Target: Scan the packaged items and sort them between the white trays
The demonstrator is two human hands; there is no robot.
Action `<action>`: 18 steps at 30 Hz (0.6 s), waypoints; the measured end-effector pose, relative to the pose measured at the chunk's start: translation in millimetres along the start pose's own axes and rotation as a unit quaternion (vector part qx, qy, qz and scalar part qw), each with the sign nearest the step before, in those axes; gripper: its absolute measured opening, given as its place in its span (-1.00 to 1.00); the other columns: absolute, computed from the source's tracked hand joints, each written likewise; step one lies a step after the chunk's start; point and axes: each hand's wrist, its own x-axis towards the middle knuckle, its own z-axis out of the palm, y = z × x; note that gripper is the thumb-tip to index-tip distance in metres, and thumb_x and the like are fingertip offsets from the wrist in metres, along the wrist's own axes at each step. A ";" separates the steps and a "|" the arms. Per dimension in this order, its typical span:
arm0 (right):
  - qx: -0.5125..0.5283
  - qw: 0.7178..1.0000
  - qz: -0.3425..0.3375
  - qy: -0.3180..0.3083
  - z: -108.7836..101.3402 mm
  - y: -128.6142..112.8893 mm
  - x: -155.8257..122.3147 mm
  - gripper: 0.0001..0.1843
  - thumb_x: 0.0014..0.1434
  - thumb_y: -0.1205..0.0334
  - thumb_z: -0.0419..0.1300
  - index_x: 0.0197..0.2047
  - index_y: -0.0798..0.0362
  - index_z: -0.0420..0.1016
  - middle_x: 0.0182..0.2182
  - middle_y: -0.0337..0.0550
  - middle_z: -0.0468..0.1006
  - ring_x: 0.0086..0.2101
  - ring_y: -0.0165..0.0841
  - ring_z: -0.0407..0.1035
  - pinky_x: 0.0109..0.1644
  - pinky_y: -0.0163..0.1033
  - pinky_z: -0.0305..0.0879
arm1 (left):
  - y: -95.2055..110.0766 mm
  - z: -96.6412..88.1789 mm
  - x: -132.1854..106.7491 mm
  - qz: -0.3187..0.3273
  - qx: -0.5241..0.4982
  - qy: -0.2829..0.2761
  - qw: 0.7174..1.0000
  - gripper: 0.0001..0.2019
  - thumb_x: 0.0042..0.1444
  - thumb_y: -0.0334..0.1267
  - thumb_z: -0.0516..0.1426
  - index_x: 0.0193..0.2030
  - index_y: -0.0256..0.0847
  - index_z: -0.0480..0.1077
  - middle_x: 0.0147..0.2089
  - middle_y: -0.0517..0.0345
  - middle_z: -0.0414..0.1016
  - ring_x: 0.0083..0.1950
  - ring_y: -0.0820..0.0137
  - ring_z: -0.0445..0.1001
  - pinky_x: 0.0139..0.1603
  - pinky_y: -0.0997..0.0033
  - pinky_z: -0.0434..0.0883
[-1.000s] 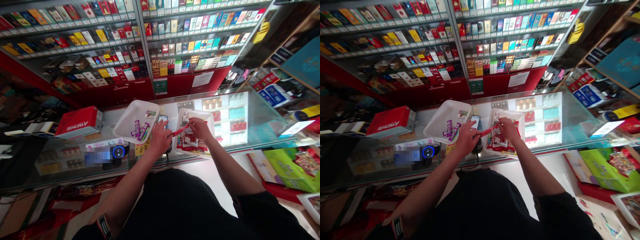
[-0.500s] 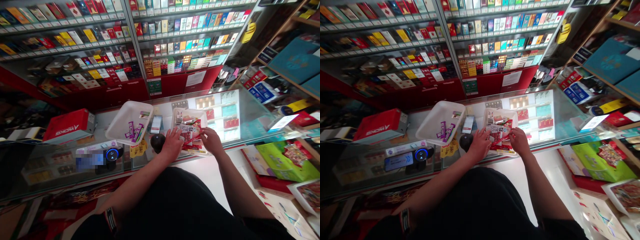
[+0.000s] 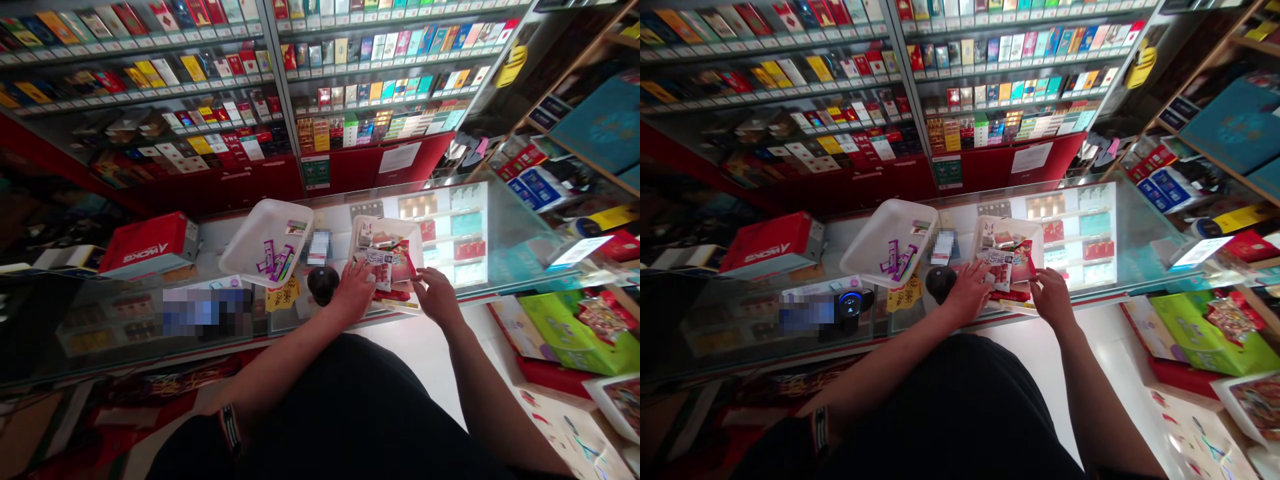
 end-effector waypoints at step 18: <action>0.048 0.992 -0.115 -0.034 38.2 -118.5 89.4 -0.78 0.30 0.20 0.17 -0.29 -0.01 0.66 -0.02 0.05 0.71 0.12 -0.03 0.50 0.34 0.21 0.33 | -44.4 -50.9 -58.0 -0.072 -0.081 0.157 0.982 -0.84 0.36 -0.32 0.18 -0.18 -0.15 0.63 0.37 -0.07 0.51 0.51 0.10 0.34 0.50 -0.08 0.35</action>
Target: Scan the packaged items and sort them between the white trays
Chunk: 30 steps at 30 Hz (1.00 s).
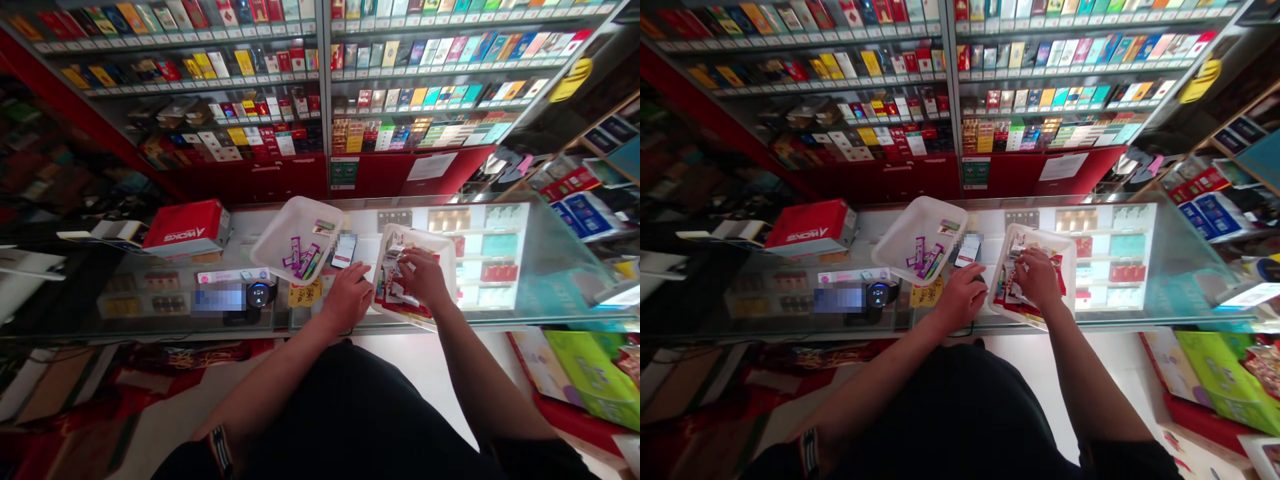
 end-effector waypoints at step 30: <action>-0.048 0.971 -0.082 -0.218 167.9 -160.5 147.2 -0.78 0.27 0.37 0.18 -0.24 0.09 0.69 -0.11 0.07 0.72 -0.01 -0.11 0.53 0.26 -0.06 0.32 | -179.3 -105.1 -24.4 -0.336 0.044 -0.038 0.940 -0.73 0.30 -0.21 0.22 0.08 -0.22 0.57 0.09 -0.13 0.68 0.13 0.10 0.62 0.24 0.16 0.49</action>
